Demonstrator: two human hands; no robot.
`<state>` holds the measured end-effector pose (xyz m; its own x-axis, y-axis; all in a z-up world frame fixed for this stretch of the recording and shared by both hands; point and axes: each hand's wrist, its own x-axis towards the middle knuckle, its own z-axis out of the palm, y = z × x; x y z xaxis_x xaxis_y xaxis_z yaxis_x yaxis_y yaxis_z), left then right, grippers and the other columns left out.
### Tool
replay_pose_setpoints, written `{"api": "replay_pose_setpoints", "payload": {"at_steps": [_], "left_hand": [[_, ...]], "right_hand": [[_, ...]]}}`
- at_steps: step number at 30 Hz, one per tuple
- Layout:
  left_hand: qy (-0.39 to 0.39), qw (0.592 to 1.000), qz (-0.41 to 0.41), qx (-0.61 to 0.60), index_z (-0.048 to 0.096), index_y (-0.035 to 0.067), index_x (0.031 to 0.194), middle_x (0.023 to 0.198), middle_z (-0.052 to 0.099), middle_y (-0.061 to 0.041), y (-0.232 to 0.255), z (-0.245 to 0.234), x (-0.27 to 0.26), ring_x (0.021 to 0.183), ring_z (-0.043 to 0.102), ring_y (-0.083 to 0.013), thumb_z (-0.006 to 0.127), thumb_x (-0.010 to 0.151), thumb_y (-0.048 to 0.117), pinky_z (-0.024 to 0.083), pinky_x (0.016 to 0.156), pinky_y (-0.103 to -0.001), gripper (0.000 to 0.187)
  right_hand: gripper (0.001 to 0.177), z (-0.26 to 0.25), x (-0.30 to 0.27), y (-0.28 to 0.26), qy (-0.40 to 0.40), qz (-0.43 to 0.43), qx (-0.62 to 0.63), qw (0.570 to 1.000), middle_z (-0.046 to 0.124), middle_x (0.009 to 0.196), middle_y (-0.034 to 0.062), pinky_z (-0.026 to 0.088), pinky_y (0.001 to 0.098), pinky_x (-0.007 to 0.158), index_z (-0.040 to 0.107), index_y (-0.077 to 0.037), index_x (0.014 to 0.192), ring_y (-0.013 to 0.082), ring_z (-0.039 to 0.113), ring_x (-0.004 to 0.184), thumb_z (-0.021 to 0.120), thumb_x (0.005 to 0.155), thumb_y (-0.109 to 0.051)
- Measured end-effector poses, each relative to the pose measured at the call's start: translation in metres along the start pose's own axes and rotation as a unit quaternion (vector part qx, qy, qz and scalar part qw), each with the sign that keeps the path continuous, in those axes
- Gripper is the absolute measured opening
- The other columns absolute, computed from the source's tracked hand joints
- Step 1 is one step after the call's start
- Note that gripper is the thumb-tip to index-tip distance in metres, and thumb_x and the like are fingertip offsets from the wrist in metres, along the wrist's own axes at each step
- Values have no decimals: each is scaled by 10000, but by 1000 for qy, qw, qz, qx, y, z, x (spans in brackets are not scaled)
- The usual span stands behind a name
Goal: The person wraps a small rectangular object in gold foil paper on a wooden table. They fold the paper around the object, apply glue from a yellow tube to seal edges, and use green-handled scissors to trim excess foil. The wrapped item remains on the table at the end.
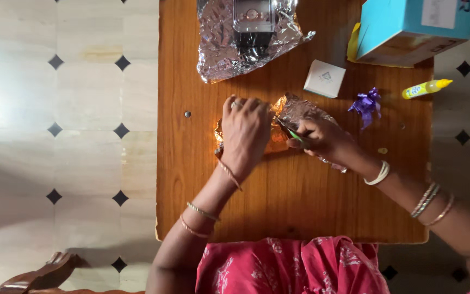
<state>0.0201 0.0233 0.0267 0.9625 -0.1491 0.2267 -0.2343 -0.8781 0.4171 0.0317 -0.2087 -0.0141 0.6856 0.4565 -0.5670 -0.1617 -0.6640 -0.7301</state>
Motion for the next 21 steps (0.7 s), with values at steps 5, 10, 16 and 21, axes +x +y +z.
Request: {"api": "replay_pose_setpoints", "payload": {"at_steps": [5, 10, 16, 21], "left_hand": [[-115, 989, -27, -86, 740, 51, 930, 992, 721, -158, -24, 22, 31, 862, 696, -367, 738, 822, 199, 547, 721, -462, 184], [-153, 966, 54, -202, 802, 111, 874, 760, 733, -128, -58, 53, 56, 683, 716, -322, 787, 772, 258, 552, 606, -436, 179], [-203, 945, -13, -257, 802, 101, 859, 747, 737, -129, -60, 68, 57, 639, 750, -251, 753, 816, 231, 581, 605, -372, 145], [-244, 921, -62, -298, 809, 75, 905, 749, 758, -131, -51, 60, 62, 644, 751, -172, 742, 826, 199, 579, 614, -324, 162]], "right_hand": [[129, 18, 12, 13, 30, -101, 164, 981, 695, 770, -26, 465, 224, 504, 720, -24, 956, 30, 585, 618, 747, 855, -99], [147, 31, 24, 36, 37, -91, 221, 970, 648, 749, 26, 437, 246, 491, 683, 5, 977, 71, 532, 579, 781, 880, -47], [136, 29, 34, 49, -22, -27, 505, 862, 681, 753, 109, 490, 258, 513, 659, 50, 964, 144, 637, 601, 724, 881, -37], [220, 24, 25, 41, -17, -7, 444, 896, 661, 763, 82, 484, 276, 511, 649, 32, 956, 137, 624, 629, 717, 911, -172]]}}
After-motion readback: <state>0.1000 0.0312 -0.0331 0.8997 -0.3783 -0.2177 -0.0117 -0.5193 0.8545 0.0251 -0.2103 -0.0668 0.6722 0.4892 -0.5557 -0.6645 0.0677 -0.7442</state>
